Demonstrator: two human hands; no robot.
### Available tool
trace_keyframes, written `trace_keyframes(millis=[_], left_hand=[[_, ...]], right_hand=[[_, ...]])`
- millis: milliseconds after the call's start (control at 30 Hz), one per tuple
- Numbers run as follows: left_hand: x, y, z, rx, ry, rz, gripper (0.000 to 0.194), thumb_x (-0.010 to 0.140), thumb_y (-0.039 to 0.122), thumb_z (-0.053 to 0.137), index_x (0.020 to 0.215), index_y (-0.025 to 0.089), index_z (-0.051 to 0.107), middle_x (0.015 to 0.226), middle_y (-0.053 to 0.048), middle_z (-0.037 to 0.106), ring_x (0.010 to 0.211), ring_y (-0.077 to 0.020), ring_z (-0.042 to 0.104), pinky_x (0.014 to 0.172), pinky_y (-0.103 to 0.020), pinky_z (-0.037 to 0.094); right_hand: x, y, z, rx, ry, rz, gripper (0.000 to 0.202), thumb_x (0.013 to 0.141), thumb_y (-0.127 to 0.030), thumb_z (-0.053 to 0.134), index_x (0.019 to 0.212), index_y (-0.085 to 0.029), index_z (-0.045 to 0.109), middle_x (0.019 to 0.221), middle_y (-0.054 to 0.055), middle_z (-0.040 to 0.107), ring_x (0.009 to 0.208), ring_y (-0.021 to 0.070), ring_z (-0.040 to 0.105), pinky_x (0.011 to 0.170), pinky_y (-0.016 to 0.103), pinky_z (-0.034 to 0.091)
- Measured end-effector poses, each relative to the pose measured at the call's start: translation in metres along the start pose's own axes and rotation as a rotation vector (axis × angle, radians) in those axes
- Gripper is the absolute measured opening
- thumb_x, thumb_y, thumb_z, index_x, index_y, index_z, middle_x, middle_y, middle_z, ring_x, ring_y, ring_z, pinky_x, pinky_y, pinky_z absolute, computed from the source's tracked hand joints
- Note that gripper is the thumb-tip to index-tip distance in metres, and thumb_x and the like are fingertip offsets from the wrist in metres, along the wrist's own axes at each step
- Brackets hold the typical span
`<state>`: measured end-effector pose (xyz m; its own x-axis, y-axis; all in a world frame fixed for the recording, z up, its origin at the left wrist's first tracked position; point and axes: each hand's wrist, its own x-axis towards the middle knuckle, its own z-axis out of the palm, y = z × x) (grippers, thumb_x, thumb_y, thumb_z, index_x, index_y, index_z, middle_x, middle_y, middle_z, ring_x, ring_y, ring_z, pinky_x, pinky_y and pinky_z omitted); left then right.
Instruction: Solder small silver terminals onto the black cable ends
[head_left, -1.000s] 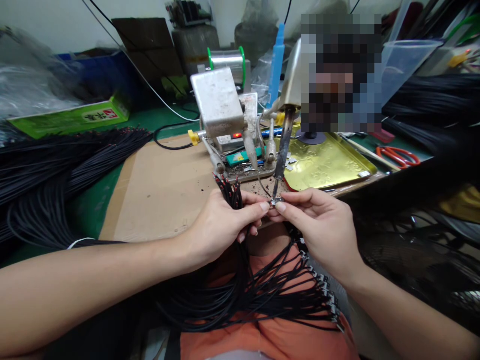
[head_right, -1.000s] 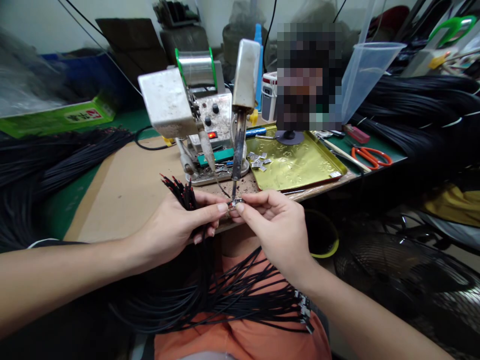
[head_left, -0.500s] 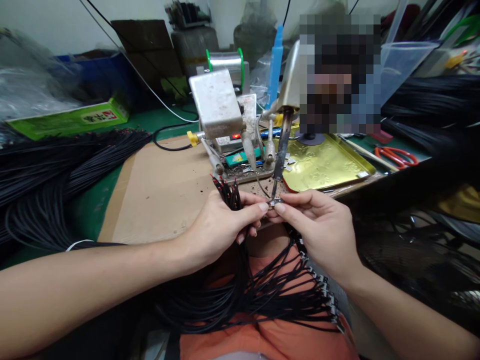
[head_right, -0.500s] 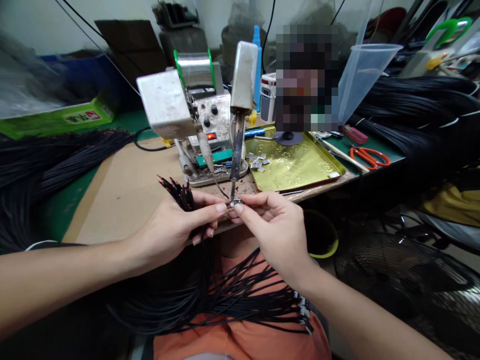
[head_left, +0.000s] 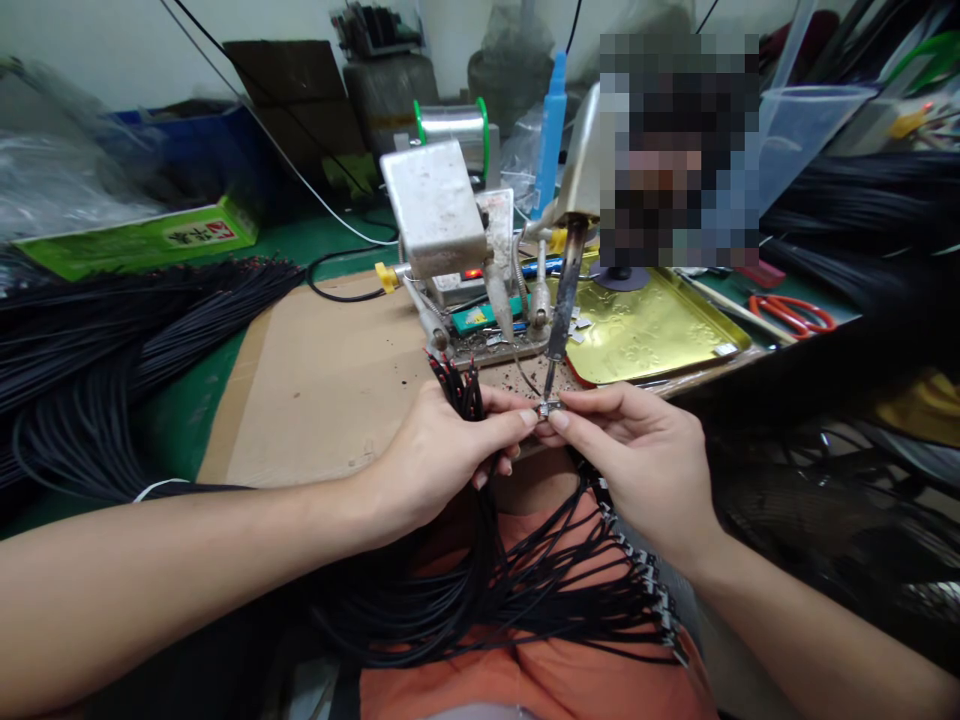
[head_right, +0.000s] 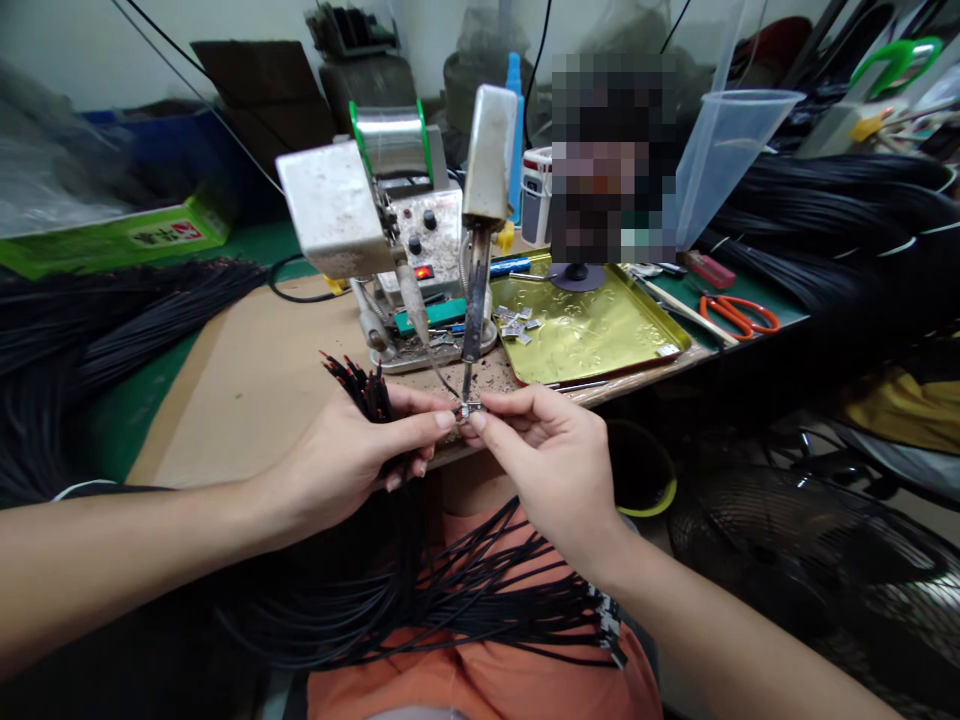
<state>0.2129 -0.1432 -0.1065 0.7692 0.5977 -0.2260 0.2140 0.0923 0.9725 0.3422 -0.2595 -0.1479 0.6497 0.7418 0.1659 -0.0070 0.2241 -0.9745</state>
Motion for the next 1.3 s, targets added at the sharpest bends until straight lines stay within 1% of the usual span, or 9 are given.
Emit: trace_keyframes(millis=[333,600,700,833,900,1000,1100,1200,1300], left_hand=[[-0.001,-0.001,0.001,0.010,-0.016,0.027,0.019,0.080,0.030,0.077,0.089,0.013,0.078,0.054,0.001,0.062,0.046,-0.0064,0.051,0.036,-0.013,0.034],[-0.004,0.001,0.002,0.118,-0.018,0.016,0.026,0.076,0.029,0.080,0.096,0.013,0.078,0.065,-0.003,0.071,0.048,-0.0074,0.054,0.043,-0.016,0.040],[-0.008,0.004,0.005,0.140,-0.048,-0.013,0.021,0.074,0.025,0.081,0.090,0.012,0.077,0.066,-0.003,0.072,0.051,-0.0090,0.058,0.047,-0.017,0.045],[-0.011,0.008,0.010,0.177,-0.077,-0.020,0.012,0.074,0.021,0.079,0.081,0.012,0.076,0.060,0.001,0.067,0.052,-0.0089,0.058,0.052,-0.018,0.047],[-0.012,0.008,0.011,0.201,-0.096,-0.015,0.013,0.077,0.024,0.077,0.083,0.012,0.076,0.062,-0.001,0.068,0.054,-0.0101,0.059,0.055,-0.019,0.048],[-0.014,0.005,0.010,0.218,-0.160,-0.023,0.019,0.079,0.030,0.076,0.084,0.013,0.074,0.070,-0.004,0.071,0.059,-0.0125,0.060,0.058,-0.023,0.050],[-0.016,0.004,0.009,0.227,-0.279,-0.046,0.018,0.078,0.030,0.076,0.083,0.014,0.072,0.073,-0.003,0.069,0.068,-0.0147,0.061,0.065,-0.025,0.049],[-0.017,0.004,0.009,0.230,-0.394,-0.064,0.009,0.077,0.020,0.073,0.081,0.014,0.068,0.076,-0.002,0.064,0.077,-0.0162,0.059,0.072,-0.027,0.047],[-0.015,0.002,0.008,0.225,-0.458,-0.056,0.008,0.075,0.012,0.070,0.082,0.014,0.065,0.079,-0.002,0.063,0.082,-0.0176,0.059,0.077,-0.029,0.046]], right_hand=[[-0.002,-0.005,-0.005,-0.030,-0.018,0.051,0.015,0.078,-0.020,0.082,0.090,-0.017,0.074,0.083,0.004,0.079,0.072,0.0153,0.076,0.071,0.022,0.063],[0.003,-0.021,-0.028,-0.125,-0.087,0.098,0.031,0.073,-0.025,0.085,0.099,-0.017,0.070,0.085,0.005,0.076,0.078,0.0181,0.075,0.074,0.027,0.062],[-0.004,-0.030,-0.026,-0.246,-0.216,0.121,0.033,0.077,-0.026,0.081,0.108,-0.021,0.070,0.094,0.004,0.076,0.079,0.0174,0.073,0.071,0.027,0.060],[-0.008,-0.042,-0.029,-0.498,-0.339,0.029,0.005,0.085,-0.022,0.070,0.086,-0.022,0.075,0.086,0.000,0.076,0.078,0.0146,0.070,0.071,0.025,0.054],[-0.002,-0.047,-0.042,-0.620,-0.400,0.026,0.009,0.085,-0.018,0.067,0.082,-0.022,0.075,0.079,-0.002,0.074,0.073,0.0134,0.067,0.065,0.024,0.051],[0.012,-0.050,-0.072,-0.794,-0.585,0.100,0.012,0.083,-0.015,0.066,0.077,-0.022,0.073,0.067,-0.003,0.070,0.060,0.0126,0.062,0.052,0.022,0.044],[0.018,-0.050,-0.088,-0.924,-0.682,0.076,0.011,0.081,-0.015,0.067,0.080,-0.023,0.075,0.070,-0.001,0.072,0.059,0.0143,0.062,0.051,0.024,0.043],[0.011,-0.051,-0.076,-0.900,-0.616,-0.021,0.014,0.081,-0.013,0.069,0.086,-0.024,0.076,0.078,0.000,0.074,0.066,0.0156,0.064,0.058,0.025,0.047],[-0.005,-0.054,-0.048,-0.695,-0.624,0.035,0.013,0.085,-0.015,0.067,0.086,-0.026,0.074,0.078,-0.003,0.072,0.068,0.0131,0.063,0.062,0.023,0.048]])
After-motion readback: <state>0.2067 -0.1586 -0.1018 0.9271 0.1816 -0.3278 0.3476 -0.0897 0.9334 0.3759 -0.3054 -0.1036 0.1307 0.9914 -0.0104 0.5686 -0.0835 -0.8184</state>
